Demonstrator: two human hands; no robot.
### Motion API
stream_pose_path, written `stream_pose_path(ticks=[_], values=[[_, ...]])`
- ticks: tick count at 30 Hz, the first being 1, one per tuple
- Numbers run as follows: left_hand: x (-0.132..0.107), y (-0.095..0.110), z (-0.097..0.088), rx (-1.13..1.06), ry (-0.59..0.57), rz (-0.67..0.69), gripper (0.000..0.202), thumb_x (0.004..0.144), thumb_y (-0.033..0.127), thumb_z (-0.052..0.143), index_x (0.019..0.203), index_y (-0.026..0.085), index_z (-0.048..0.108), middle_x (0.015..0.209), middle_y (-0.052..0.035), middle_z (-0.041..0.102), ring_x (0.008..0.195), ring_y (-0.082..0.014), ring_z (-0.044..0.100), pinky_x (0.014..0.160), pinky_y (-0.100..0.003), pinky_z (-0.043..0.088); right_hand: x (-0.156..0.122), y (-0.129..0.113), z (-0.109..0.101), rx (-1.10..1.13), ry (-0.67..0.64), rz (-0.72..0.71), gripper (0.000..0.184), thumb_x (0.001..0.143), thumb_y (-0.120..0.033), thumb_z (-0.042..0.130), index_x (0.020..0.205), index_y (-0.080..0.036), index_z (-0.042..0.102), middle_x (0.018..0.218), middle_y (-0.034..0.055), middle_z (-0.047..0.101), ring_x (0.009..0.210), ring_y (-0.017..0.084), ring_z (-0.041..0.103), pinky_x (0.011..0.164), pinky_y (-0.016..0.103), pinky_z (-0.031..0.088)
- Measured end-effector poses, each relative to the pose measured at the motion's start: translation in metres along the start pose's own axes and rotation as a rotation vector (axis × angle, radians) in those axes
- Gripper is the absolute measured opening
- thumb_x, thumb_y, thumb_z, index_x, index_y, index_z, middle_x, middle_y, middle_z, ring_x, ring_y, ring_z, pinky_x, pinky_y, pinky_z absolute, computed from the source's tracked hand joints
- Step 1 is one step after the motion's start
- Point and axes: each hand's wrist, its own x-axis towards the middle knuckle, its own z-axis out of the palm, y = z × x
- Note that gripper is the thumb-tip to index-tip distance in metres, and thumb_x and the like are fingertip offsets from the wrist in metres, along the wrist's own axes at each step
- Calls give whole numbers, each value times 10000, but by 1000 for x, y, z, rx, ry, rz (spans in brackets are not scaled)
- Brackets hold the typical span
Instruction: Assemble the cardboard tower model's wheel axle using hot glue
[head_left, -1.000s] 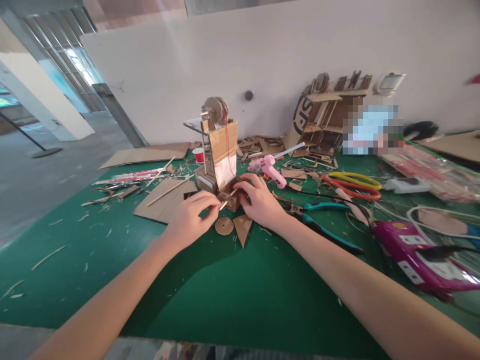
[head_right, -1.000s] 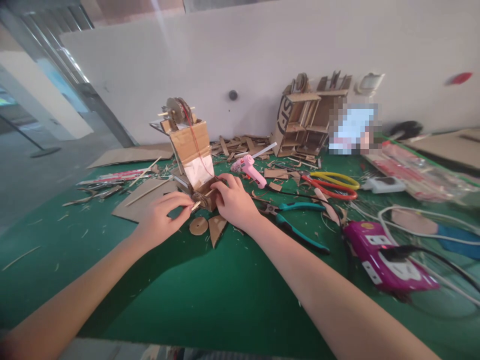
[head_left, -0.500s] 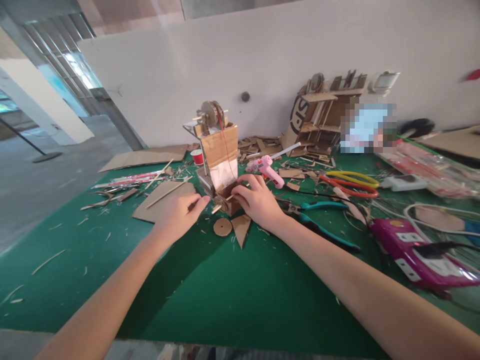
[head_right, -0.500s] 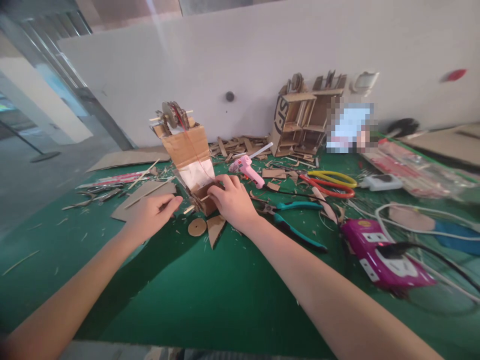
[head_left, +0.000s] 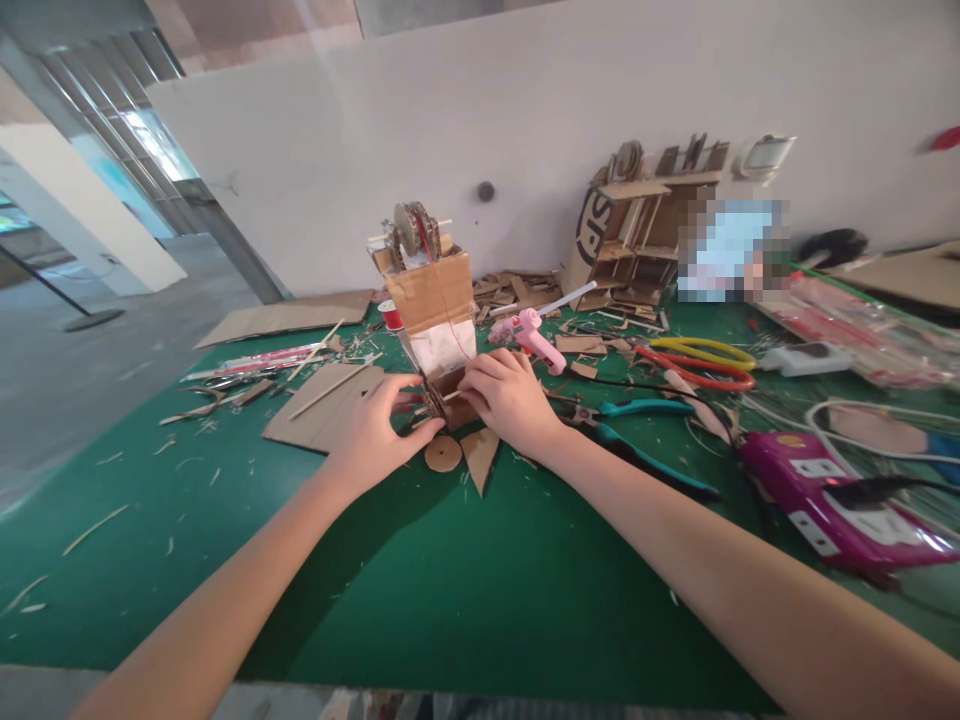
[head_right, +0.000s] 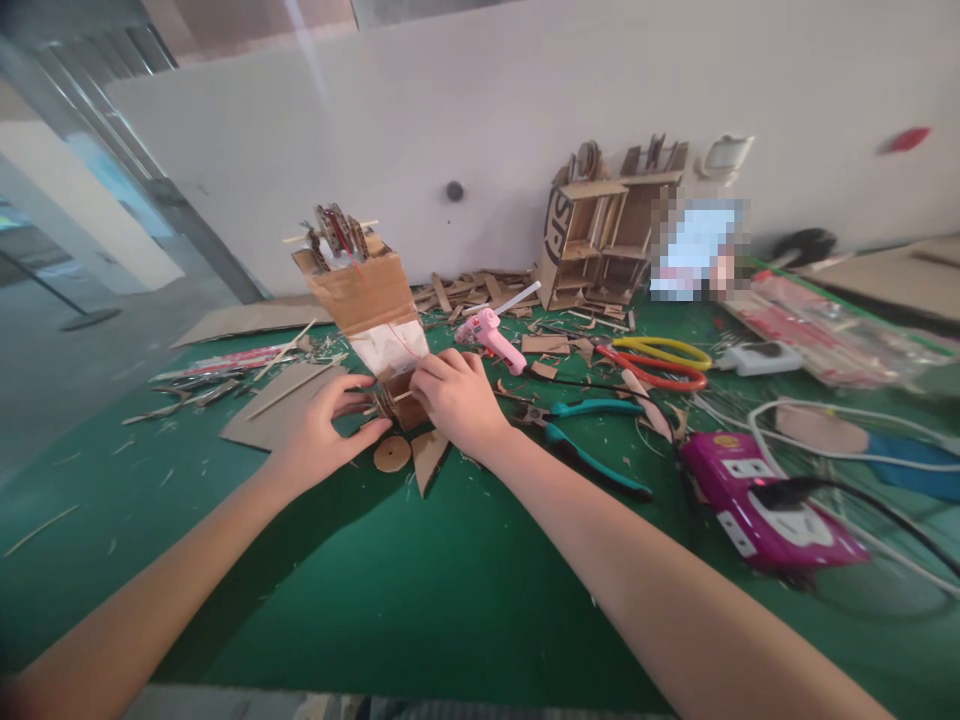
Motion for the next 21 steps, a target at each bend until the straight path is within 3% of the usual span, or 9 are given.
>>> stream_pose_path(ticks=[9,21], values=[[4,-12,10,56,42,70,387,757,280,683,1096,221,507,1123,-78,605,1045,-261,622,910,-436,525,0,-3,4,46,17,90,107,878,-189,579,779,-212,613,940,11,666,961,219,470,858,385,317],[6,-2,7,188,65,181,328,733,130,601,1045,201,533,1026,-39,589,944,-199,604,846,-333,508,2,-3,2,109,-10,84,78,872,-188,598,801,-196,630,922,29,660,929,218,460,815,365,373]])
